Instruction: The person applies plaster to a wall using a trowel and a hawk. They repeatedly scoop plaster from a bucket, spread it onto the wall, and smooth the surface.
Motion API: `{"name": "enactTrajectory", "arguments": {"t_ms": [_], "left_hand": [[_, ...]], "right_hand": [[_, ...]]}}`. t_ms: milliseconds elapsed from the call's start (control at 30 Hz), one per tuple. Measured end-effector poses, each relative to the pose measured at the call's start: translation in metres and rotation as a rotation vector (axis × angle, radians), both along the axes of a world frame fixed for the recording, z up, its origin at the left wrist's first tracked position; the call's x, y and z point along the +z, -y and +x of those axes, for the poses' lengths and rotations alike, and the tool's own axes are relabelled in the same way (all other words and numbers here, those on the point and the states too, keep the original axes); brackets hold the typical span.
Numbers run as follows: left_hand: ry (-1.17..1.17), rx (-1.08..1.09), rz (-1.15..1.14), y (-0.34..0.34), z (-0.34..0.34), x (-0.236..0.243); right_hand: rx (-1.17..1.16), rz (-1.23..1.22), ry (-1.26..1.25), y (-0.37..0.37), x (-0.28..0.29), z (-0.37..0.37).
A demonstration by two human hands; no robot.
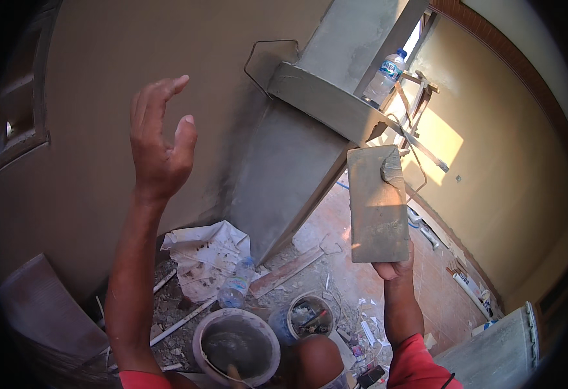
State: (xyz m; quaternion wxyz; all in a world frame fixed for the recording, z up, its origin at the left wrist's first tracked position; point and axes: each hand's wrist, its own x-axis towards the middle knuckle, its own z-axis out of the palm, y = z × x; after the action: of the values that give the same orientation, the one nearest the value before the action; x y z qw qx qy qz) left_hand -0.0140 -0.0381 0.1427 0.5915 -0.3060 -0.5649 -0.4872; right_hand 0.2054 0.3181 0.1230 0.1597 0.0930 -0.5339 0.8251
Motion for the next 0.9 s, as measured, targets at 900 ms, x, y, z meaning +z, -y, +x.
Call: {"name": "enactTrajectory", "arguments": {"t_ms": [900], "left_hand": [[-0.177, 0.680, -0.361, 0.067, -0.112, 0.010]], "right_hand": [[-0.955, 2.676, -0.642, 0.073, 0.158, -0.286]]}}
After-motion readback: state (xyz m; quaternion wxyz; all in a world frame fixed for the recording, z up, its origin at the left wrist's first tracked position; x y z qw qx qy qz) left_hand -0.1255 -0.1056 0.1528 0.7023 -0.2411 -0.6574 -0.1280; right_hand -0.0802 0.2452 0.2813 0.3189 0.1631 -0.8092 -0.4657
